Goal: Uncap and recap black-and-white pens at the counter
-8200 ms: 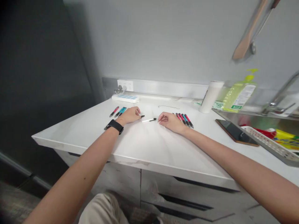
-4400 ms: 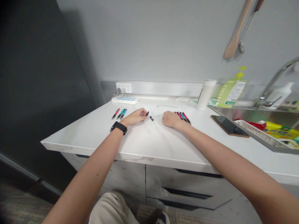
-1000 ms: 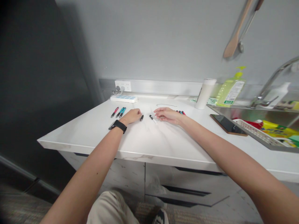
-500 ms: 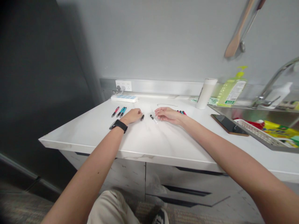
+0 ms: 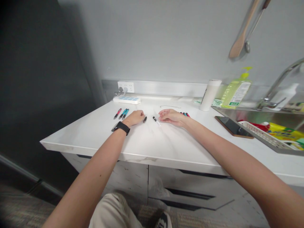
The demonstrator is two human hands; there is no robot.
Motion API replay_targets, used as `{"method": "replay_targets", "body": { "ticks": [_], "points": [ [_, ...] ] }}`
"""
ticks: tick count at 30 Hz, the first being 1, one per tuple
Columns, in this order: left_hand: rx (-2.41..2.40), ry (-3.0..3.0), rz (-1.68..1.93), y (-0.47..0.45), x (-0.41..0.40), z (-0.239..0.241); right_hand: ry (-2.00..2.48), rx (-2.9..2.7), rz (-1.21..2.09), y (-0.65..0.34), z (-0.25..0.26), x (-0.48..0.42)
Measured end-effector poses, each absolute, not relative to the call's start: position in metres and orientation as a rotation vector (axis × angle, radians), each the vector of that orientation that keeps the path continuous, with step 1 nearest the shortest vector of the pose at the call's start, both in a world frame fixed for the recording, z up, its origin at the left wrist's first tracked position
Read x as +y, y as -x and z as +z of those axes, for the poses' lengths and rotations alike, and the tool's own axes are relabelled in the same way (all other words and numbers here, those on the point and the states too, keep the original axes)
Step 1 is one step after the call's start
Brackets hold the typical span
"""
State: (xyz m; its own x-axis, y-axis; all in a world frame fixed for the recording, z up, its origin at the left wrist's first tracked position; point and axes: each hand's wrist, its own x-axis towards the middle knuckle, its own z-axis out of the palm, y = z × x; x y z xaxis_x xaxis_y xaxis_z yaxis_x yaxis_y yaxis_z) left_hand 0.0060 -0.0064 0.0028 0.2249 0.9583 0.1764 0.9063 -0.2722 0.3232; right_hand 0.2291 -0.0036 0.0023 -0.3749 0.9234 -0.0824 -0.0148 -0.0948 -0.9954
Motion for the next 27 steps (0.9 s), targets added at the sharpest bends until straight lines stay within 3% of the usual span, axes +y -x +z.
{"method": "replay_targets", "body": {
  "ticks": [27],
  "points": [
    [1.787,-2.331,0.532,-0.0061,-0.0078,0.0047,1.062,-1.388,1.506,-0.2243,0.001,-0.0045]
  ]
}}
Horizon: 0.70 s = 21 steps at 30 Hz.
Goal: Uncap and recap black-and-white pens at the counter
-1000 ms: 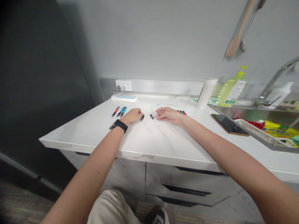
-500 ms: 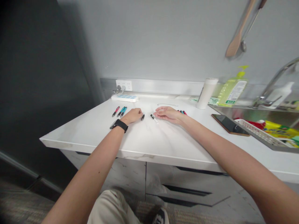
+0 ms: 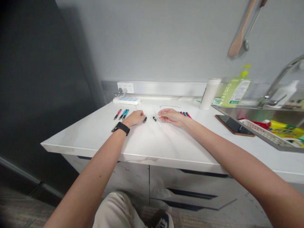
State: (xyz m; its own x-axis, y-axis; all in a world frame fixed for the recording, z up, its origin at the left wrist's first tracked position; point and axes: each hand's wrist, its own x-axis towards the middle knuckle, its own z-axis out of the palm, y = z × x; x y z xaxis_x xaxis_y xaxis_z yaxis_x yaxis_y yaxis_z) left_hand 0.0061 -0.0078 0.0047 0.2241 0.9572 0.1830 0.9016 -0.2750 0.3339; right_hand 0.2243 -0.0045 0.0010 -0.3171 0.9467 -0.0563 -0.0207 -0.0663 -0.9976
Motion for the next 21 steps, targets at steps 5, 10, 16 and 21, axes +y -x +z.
{"method": "replay_targets", "body": {
  "ticks": [5,10,16,21],
  "points": [
    [1.779,-2.327,0.568,-0.0062,-0.0041,0.0015,1.046,-1.383,1.472,-0.2187,-0.0028,-0.0082],
    [1.77,-2.345,0.589,-0.0079,-0.0034,0.0011,1.022,-1.369,1.445,-0.2197,-0.0076,-0.0055],
    [1.74,-2.339,0.62,-0.0085,-0.0053,0.0024,1.025,-1.365,1.436,-0.2222,-0.006,-0.0052],
    [1.73,-2.346,0.652,-0.0091,-0.0013,-0.001,1.079,-1.383,1.418,-0.2213,-0.0062,-0.0067]
  ]
}}
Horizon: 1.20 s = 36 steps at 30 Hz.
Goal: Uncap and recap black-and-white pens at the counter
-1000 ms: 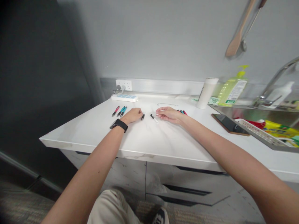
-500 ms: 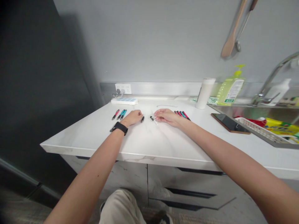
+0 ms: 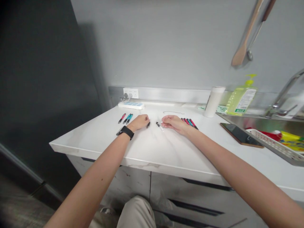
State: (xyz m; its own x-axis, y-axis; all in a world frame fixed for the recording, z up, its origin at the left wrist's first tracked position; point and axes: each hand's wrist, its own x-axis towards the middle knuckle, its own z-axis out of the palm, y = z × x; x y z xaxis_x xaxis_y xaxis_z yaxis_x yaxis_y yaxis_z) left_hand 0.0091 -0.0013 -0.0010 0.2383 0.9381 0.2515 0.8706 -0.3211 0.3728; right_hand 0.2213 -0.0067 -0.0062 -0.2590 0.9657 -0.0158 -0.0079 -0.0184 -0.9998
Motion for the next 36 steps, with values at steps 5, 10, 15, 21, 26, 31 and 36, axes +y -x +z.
{"method": "replay_targets", "body": {
  "ticks": [5,10,15,21,26,31,36],
  "points": [
    [1.734,-2.355,0.684,-0.009,0.002,-0.004,1.064,-1.432,1.412,-0.222,-0.006,-0.006],
    [1.679,-2.412,0.761,-0.013,-0.004,0.0,1.036,-1.431,1.417,-0.222,-0.005,-0.008],
    [1.419,-2.567,0.833,-0.022,-0.018,0.01,1.022,-1.475,1.442,-0.221,-0.004,-0.01],
    [1.396,-2.598,0.724,-0.023,-0.024,0.013,1.018,-1.439,1.462,-0.223,-0.005,-0.008],
    [1.388,-2.614,0.735,-0.02,-0.02,0.01,1.053,-1.457,1.46,-0.223,-0.005,-0.005],
    [1.386,-2.625,0.72,-0.02,-0.018,0.008,1.006,-1.473,1.447,-0.224,-0.006,-0.005],
    [1.338,-2.628,0.707,-0.022,-0.018,0.01,0.977,-1.496,1.464,-0.229,-0.007,-0.005]
  ]
}}
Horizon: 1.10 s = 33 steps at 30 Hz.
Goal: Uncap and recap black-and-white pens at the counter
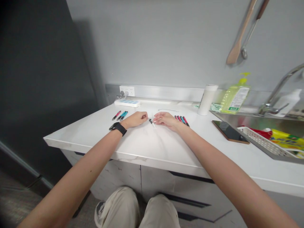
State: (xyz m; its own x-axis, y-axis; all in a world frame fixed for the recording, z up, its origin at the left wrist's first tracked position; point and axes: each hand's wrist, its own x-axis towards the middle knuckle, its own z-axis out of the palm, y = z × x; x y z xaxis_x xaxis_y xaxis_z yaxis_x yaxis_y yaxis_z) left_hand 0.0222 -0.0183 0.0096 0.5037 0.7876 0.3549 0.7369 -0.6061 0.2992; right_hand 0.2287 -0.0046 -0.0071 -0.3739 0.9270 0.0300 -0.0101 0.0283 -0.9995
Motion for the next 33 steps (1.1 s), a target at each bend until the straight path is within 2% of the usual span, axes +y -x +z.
{"method": "replay_targets", "body": {
  "ticks": [14,16,21,28,33],
  "points": [
    [0.963,-2.695,0.923,-0.035,-0.015,0.005,0.889,-1.499,1.463,-0.219,-0.003,-0.009],
    [1.018,-2.663,0.947,-0.031,-0.012,0.003,0.962,-1.611,1.305,-0.22,-0.003,-0.005],
    [1.075,-2.648,0.91,-0.021,-0.008,0.002,1.239,-2.187,0.607,-0.221,-0.004,-0.004],
    [1.167,-2.485,1.063,-0.019,-0.006,0.001,1.387,-2.441,0.255,-0.216,0.001,-0.012],
    [1.042,-2.161,1.081,-0.021,-0.005,0.002,1.409,-2.46,0.183,-0.221,0.003,-0.01]
  ]
}}
